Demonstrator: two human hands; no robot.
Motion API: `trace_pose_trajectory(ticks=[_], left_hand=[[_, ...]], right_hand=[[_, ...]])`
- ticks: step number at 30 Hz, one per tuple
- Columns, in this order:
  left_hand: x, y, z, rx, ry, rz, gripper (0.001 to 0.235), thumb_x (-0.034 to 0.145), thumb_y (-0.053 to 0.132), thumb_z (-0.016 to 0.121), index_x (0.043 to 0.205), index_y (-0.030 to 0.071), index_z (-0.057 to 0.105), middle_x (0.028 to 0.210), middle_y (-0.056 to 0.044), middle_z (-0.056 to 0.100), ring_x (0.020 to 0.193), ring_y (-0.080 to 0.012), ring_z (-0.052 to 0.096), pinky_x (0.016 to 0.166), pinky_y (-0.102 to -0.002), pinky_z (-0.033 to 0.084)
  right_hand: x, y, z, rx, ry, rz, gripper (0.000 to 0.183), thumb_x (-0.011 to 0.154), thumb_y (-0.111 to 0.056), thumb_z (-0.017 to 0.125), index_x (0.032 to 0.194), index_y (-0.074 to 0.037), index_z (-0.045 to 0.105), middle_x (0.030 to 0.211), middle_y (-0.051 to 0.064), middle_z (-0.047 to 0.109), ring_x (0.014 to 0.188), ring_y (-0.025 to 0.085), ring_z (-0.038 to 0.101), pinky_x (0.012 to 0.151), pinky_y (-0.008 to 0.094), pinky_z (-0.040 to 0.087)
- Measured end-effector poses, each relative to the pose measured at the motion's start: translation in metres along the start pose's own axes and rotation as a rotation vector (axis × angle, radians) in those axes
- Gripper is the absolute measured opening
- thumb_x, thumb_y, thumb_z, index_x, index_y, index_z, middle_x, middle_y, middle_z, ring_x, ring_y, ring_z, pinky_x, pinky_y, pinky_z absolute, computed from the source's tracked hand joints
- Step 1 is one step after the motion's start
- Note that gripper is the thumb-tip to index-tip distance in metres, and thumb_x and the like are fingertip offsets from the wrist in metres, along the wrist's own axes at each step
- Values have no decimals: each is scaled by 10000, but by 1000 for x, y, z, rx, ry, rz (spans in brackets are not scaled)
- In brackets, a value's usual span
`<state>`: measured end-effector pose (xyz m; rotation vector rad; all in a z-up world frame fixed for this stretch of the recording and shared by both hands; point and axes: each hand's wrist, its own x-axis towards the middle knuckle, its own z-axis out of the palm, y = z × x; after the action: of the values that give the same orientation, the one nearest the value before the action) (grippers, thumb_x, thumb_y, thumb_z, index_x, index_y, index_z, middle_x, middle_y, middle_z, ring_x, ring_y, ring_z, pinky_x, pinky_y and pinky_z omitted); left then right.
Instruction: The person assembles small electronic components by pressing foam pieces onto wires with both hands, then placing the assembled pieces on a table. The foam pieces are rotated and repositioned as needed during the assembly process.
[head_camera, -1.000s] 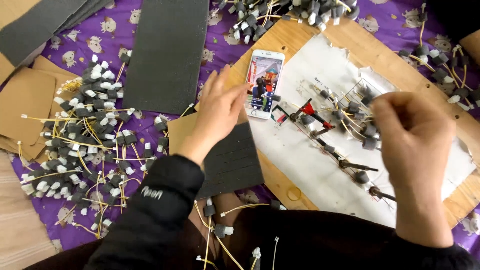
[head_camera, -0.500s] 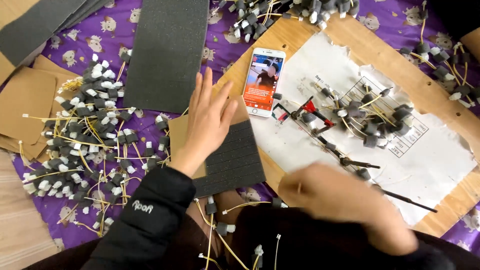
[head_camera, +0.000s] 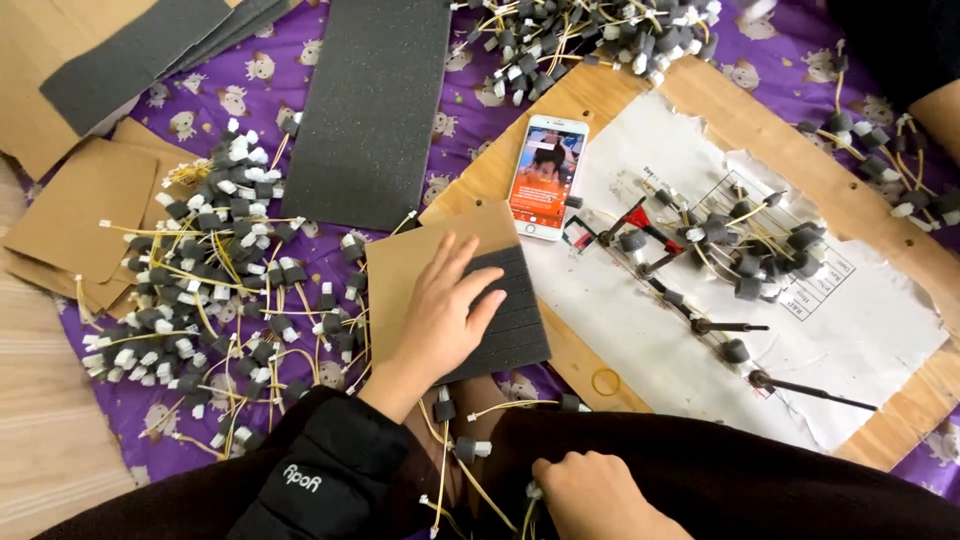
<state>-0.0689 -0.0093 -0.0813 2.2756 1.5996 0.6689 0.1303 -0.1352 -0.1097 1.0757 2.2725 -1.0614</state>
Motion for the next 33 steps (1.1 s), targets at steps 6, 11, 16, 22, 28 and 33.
trace_pose_trajectory(ticks=[6, 11, 16, 22, 28, 33], left_hand=[[-20, 33, -32, -133, -345, 59, 116, 873, 214, 564, 775, 160, 596, 615, 54, 598, 591, -90, 576, 562, -232, 463], [-64, 54, -53, -155, -819, 63, 315, 820, 420, 606, 881, 112, 634, 775, -36, 632, 646, -220, 609, 572, -345, 484], [-87, 77, -52, -367, -939, -213, 413, 740, 521, 646, 782, 113, 597, 706, -12, 654, 613, -212, 634, 580, -297, 494], [-104, 78, -38, -330, -760, -211, 109, 792, 195, 611, 826, 99, 650, 686, -54, 677, 547, -224, 637, 530, -303, 511], [-110, 78, -23, -204, -945, -77, 313, 834, 351, 610, 1008, 92, 638, 866, -100, 640, 711, -301, 635, 646, -428, 514], [-92, 86, -39, -453, -708, -67, 89, 800, 205, 650, 810, 116, 642, 697, -9, 605, 559, -162, 579, 511, -273, 465]], right_hand=[[-2, -12, 3, 190, 53, 71, 230, 860, -332, 556, 958, -124, 558, 746, 116, 663, 682, 355, 656, 593, 447, 534], [0, -9, 5, 196, 83, 81, 267, 840, -420, 575, 916, -165, 570, 768, 99, 668, 709, 354, 653, 612, 457, 531], [-12, -13, -27, 337, 9, 83, 399, 862, -552, 529, 861, -186, 688, 787, 57, 683, 740, 292, 644, 651, 374, 521], [-23, -1, -69, 443, -78, 76, 200, 812, -331, 545, 781, -202, 695, 654, -61, 686, 604, 158, 639, 615, 268, 523], [-24, 4, -90, 767, 116, 200, 151, 794, -190, 561, 801, -128, 699, 645, -39, 699, 567, 81, 622, 567, 198, 509], [-17, 11, -76, 1038, 128, -33, 186, 887, -210, 551, 899, -68, 670, 716, -4, 660, 637, 81, 585, 601, 213, 503]])
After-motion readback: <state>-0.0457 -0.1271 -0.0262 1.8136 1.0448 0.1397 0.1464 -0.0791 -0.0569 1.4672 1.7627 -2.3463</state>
